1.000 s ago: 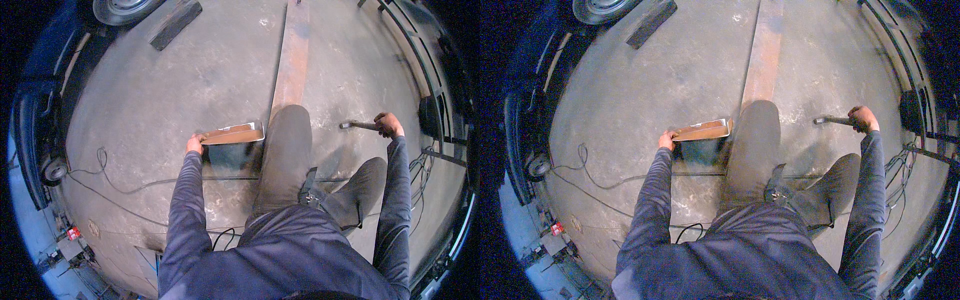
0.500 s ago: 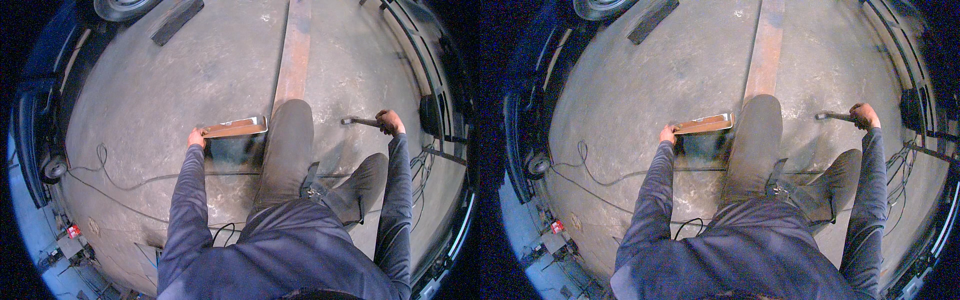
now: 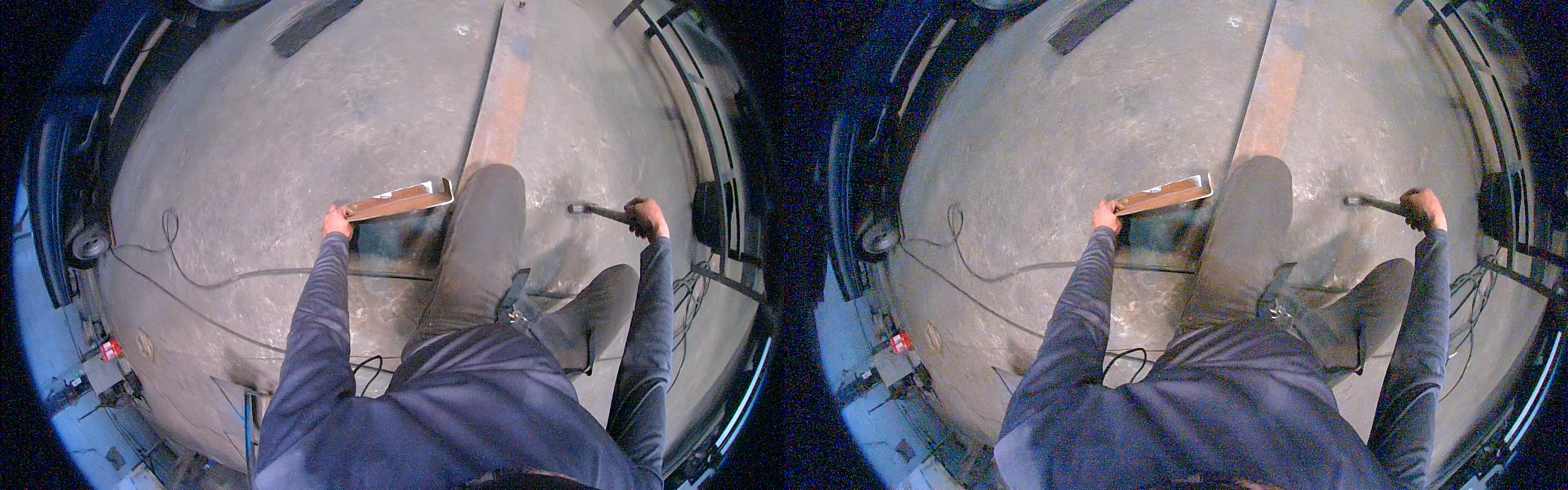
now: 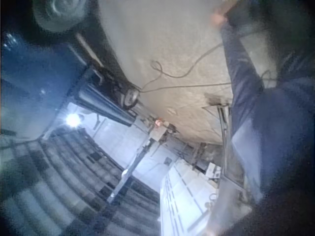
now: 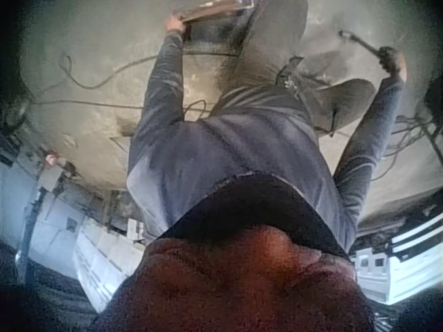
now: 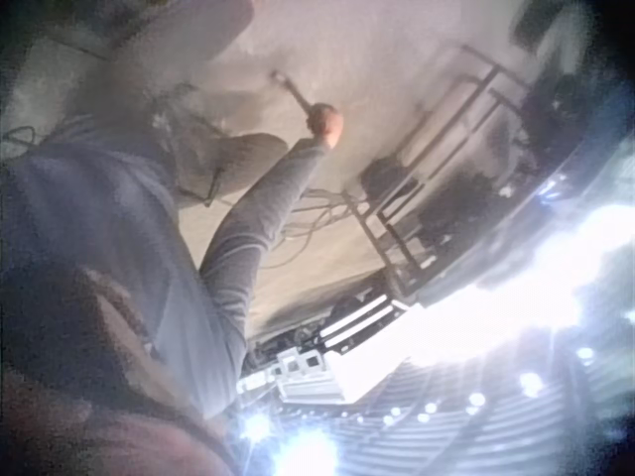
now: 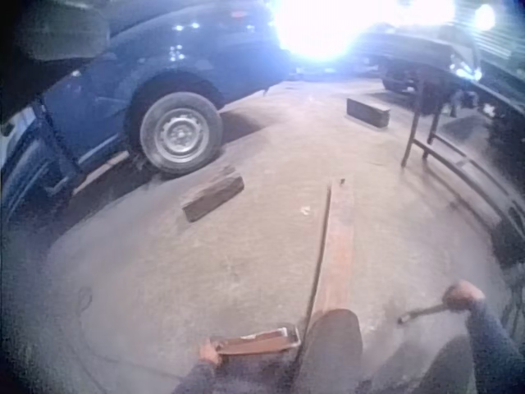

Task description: The person kneels on the floor and uses a hammer to repeatedly strike a rectangular metal piece, breaking it into smaller fragments. The person then stands up and walks across the workshop floor.

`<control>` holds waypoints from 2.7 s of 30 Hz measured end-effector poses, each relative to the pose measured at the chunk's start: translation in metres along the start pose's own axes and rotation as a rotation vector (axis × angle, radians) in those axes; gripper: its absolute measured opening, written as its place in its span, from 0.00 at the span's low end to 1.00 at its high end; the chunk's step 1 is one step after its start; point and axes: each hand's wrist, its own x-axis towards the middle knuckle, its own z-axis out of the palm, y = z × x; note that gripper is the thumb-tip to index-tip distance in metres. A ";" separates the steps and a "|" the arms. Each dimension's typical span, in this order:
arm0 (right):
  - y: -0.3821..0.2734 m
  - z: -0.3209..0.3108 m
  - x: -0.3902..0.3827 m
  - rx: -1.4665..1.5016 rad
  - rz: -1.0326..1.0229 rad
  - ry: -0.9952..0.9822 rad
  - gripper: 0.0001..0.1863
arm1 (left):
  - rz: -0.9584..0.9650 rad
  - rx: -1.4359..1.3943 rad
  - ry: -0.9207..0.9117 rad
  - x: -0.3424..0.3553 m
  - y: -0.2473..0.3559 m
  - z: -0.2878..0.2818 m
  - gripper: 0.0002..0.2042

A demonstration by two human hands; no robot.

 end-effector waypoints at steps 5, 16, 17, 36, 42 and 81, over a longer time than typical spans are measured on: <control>0.005 0.001 0.007 0.006 -0.050 -0.008 0.09 | -0.029 -0.099 0.086 -0.009 -0.004 0.007 0.17; 0.005 -0.004 0.009 -0.012 -0.049 -0.012 0.09 | 0.018 -0.185 0.149 -0.020 -0.007 0.021 0.20; 0.004 -0.004 0.009 -0.012 -0.062 -0.017 0.09 | 0.001 -0.207 0.175 -0.022 -0.007 0.025 0.21; 0.003 -0.002 0.017 -0.031 -0.054 0.004 0.08 | -0.440 -1.948 -0.678 -0.125 0.148 -0.008 0.26; -0.002 -0.002 0.011 -0.086 -0.014 -0.023 0.08 | -0.680 -2.019 -0.157 -0.079 0.221 -0.010 0.21; 0.001 0.008 0.024 -0.228 -0.145 0.013 0.11 | -0.100 -0.451 -0.681 0.016 0.073 -0.094 0.23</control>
